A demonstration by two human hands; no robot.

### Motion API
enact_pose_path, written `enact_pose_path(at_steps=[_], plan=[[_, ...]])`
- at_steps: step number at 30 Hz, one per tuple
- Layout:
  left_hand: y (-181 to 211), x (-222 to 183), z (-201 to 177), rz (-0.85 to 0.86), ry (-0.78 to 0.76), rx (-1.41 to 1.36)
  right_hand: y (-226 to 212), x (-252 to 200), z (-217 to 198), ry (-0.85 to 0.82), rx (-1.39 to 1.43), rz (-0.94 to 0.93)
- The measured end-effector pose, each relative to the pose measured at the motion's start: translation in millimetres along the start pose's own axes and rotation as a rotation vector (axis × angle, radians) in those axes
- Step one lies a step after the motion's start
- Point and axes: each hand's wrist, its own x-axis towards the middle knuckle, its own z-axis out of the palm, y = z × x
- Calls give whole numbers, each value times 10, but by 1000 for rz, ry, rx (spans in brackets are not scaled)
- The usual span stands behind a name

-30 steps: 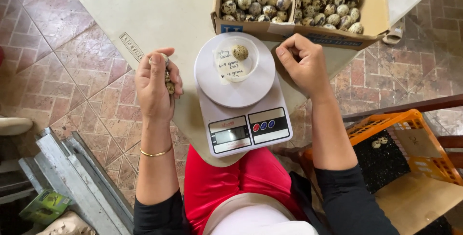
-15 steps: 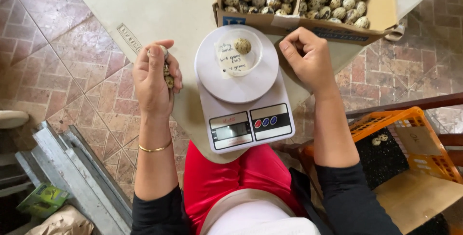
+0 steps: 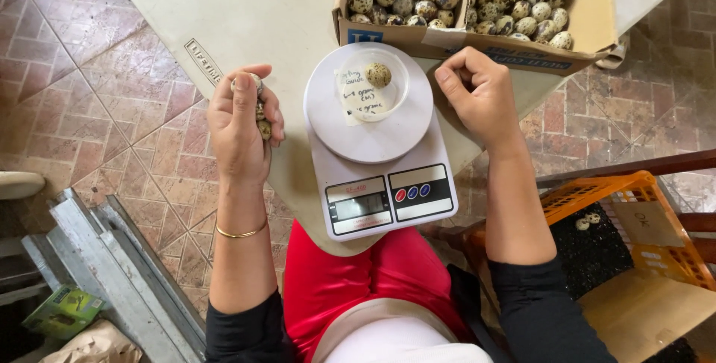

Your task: Weighing individual quail eggs on a digital scale and sorting them into a crate for processing.

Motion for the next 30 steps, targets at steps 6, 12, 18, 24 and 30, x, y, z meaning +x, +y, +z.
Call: enact_pose_path(at_steps=[6, 12, 18, 24, 30], plan=[[-21, -16, -16, 3, 9, -17, 14, -28, -1, -21, 9, 11], [178, -110, 100, -29, 23, 14, -58, -48, -16, -50, 13, 35], [242, -290, 249, -81, 27, 54, -177, -294, -19, -10, 60, 108], [77, -458, 256, 19, 72, 102, -237, -462, 75, 118, 23, 35], [77, -411, 227, 7, 85, 67, -261, -461, 119, 172, -56, -49]])
